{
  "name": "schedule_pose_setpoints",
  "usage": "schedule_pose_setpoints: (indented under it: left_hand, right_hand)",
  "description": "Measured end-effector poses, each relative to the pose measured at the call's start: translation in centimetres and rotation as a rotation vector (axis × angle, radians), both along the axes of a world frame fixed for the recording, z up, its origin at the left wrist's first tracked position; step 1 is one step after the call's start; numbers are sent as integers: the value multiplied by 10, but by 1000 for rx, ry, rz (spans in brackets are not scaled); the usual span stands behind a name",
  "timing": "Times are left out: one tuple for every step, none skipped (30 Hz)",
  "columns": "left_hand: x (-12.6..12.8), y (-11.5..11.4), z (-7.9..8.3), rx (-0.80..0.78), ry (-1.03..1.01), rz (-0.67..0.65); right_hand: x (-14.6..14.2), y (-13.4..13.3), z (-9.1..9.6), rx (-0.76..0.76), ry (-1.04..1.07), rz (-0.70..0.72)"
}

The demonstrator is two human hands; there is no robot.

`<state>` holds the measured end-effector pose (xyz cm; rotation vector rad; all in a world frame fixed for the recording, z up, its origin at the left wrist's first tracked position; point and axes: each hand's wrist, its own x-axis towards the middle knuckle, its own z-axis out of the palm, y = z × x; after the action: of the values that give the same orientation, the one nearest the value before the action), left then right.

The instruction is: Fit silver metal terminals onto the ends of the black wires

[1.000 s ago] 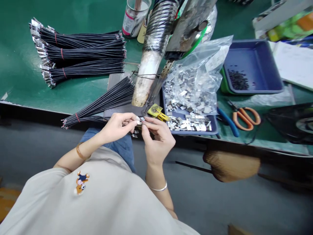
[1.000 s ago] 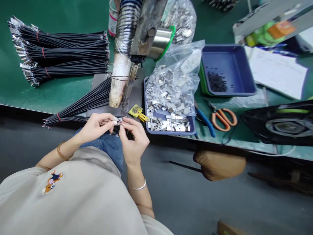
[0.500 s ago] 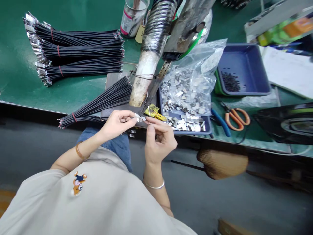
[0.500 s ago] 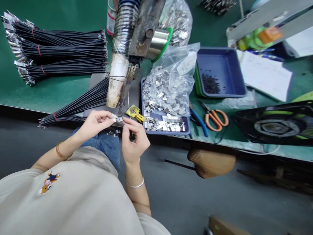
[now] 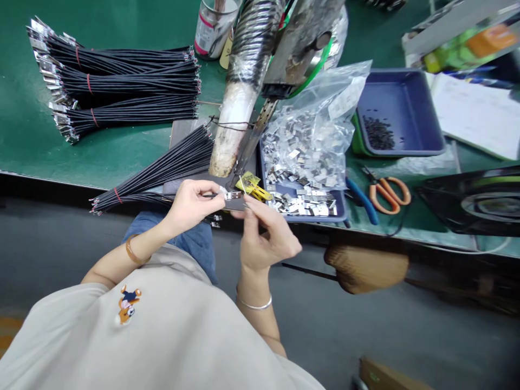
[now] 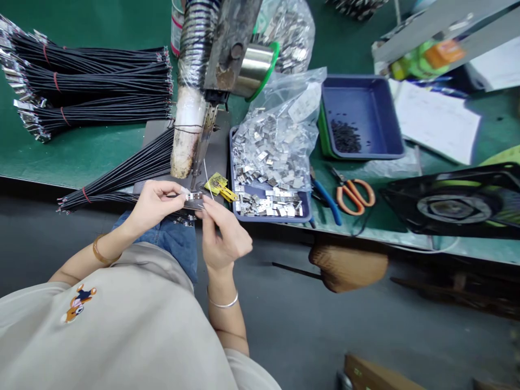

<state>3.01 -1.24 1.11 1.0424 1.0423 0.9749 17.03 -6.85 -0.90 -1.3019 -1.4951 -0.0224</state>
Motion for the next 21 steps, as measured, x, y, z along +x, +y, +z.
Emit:
schedule_pose_setpoints:
  left_hand:
    - [1, 0, 0, -1, 8, 11]
    - [1, 0, 0, -2, 15, 19]
    - [1, 0, 0, -3, 22, 23]
    - [1, 0, 0, -3, 27, 24]
    - [1, 0, 0, -3, 31, 21]
    - [0, 0, 1, -2, 32, 19]
    - [0, 0, 1, 0, 30, 14]
    - [0, 0, 2, 2, 26, 6]
    - [-1, 0, 2, 1, 23, -2]
    - [-2, 0, 3, -2, 22, -11]
    - [-2, 0, 3, -6, 25, -22]
    - [-3, 0, 4, -10, 31, -35]
    - [-3, 0, 4, -12, 39, -48]
    - [-3, 0, 5, -9, 45, -54]
    - [-3, -1, 5, -2, 48, -55]
    - [-3, -1, 5, 8, 47, -49]
    - [-2, -1, 4, 19, 46, -37]
    - [-1, -2, 4, 28, 49, -20]
    - [0, -2, 3, 34, 56, 0]
    - [1, -2, 2, 37, 66, 21]
    - [2, -3, 1, 39, 79, 40]
  right_hand:
    - [0, -1, 2, -11, 59, -53]
    - [0, -3, 4, -25, 115, -105]
    - [0, -3, 6, -39, 165, -148]
    - [-1, -4, 8, -51, 207, -179]
    - [0, -4, 10, -65, 237, -193]
    - [0, -3, 11, -88, 251, -185]
    - [0, -2, 11, -111, 245, -158]
    - [1, 0, 10, -138, 223, -117]
    - [1, 1, 9, -167, 191, -68]
    - [1, 3, 8, -193, 157, -16]
    - [0, 4, 7, -210, 128, 28]
    - [-1, 5, 5, -210, 105, 54]
    - [-2, 6, 4, -197, 87, 66]
    - [-3, 7, 4, -171, 69, 65]
    - [-4, 8, 3, -139, 47, 56]
    - [-5, 8, 3, -112, 22, 48]
    - [-6, 8, 4, -94, -2, 41]
    - [-7, 8, 4, -86, -20, 37]
    - [-7, 8, 5, -85, -33, 32]
    - [-8, 9, 5, -91, -42, 27]
    - [-8, 9, 6, -98, -48, 24]
